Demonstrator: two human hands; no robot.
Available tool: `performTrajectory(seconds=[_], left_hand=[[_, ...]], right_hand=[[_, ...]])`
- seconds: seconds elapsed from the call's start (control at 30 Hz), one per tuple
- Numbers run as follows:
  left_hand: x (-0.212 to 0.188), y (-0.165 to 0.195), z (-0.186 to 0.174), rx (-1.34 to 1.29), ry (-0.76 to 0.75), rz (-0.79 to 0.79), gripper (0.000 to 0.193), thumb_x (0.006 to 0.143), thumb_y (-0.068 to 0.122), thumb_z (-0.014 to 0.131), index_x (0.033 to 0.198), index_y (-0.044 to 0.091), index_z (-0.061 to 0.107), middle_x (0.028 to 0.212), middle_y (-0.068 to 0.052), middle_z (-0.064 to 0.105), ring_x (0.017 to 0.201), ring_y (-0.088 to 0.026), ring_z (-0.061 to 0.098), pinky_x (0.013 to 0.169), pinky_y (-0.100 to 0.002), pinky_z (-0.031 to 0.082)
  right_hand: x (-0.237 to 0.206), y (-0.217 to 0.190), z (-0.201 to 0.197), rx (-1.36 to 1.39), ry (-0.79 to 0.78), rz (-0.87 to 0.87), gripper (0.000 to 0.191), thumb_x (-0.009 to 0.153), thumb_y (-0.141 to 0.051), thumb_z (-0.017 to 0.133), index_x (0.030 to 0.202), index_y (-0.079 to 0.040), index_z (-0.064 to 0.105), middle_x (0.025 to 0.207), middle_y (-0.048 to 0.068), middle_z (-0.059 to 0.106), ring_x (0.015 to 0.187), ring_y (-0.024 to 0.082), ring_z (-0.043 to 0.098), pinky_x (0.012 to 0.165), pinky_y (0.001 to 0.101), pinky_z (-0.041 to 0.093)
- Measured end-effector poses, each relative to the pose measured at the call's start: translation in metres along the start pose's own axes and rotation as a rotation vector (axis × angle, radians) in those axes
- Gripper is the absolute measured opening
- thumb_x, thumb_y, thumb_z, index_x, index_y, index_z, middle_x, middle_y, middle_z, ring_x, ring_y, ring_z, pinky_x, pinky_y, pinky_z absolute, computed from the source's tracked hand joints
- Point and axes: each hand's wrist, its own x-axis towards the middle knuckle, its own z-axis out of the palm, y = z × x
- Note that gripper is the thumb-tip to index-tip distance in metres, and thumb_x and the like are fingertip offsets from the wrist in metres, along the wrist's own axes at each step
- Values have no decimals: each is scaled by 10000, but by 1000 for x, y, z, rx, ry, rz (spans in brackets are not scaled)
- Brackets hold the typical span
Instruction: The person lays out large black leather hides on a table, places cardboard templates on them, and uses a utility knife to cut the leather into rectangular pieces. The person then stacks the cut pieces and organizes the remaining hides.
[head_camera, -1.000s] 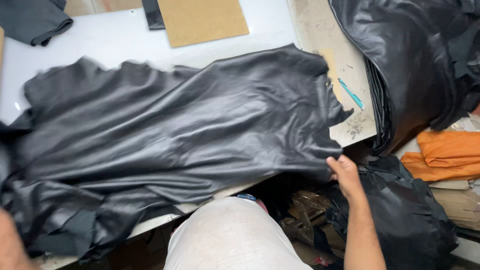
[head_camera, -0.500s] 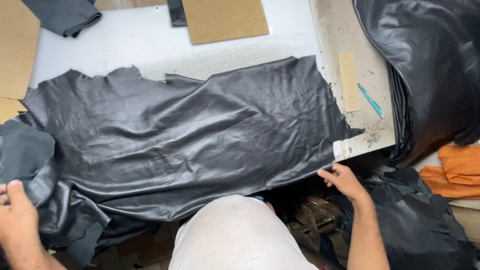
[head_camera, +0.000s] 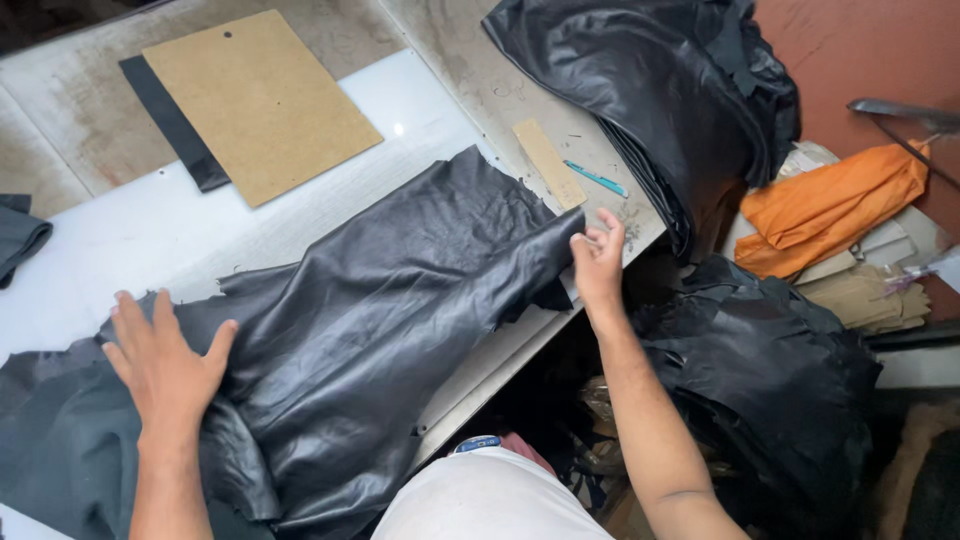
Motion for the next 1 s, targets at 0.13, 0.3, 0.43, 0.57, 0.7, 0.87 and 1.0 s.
performTrajectory(seconds=[0.13, 0.3, 0.43, 0.57, 0.7, 0.87, 1.0], left_hand=[[26, 2, 13, 137, -208, 118, 556, 800, 409, 772, 1272, 127, 685, 1573, -261, 389, 1480, -425, 335, 1107, -652, 254], [19, 50, 1, -111, -413, -23, 289, 1076, 320, 590, 1267, 106, 614, 1161, -180, 699, 1073, -340, 647, 899, -417, 490], [6, 123, -32, -829, 12, 116, 212, 1099, 180, 562, 1123, -31, 555, 1167, -235, 525, 1004, -165, 528, 844, -368, 436], [76, 149, -60, -1013, 182, 182, 237, 1163, 223, 474, 1240, 1, 504, 1257, -147, 565, 1071, -94, 551, 895, -258, 467], [166, 165, -78, -1204, -250, 536, 316, 1122, 358, 455, 1312, 109, 499, 1356, -113, 596, 1118, -134, 684, 913, -255, 580], [284, 300, -51, -533, -1189, 346, 938, 714, 83, 854, 1560, 296, 508, 748, -278, 627, 670, -320, 682, 597, -397, 612], [378, 448, 42, -591, -141, 899, 318, 912, 6, 726, 1217, 76, 782, 923, -107, 747, 780, -118, 706, 718, -304, 564]], right_hand=[[-95, -21, 17, -570, -252, -574, 720, 877, -82, 757, 1511, -89, 414, 1491, 183, 529, 1432, 289, 498, 1165, 440, 448], [-202, -26, 83, -214, -712, -18, 1175, 747, -316, 920, 1618, -7, 194, 1634, 246, 297, 1500, 375, 343, 1149, 476, 366], [-225, -38, 128, -238, -896, -125, 1194, 683, -428, 935, 1519, 107, 271, 1520, 334, 360, 1398, 444, 398, 1144, 490, 384], [-198, -46, 110, -326, -1297, 284, 386, 1000, -272, 713, 1108, 99, 723, 1003, 242, 758, 900, 316, 720, 852, 396, 547], [-82, -54, -10, 248, -757, -93, 259, 900, 101, 701, 1148, 25, 697, 1108, 75, 731, 1053, 206, 693, 948, 352, 555], [127, -130, -170, 649, -343, -186, 361, 996, -131, 567, 1333, -24, 643, 1321, 118, 685, 1281, 242, 631, 1209, 389, 467], [311, -216, -230, -632, 240, -806, 216, 1027, -16, 622, 1235, 9, 675, 1146, 80, 666, 1071, 206, 600, 1030, 344, 457]])
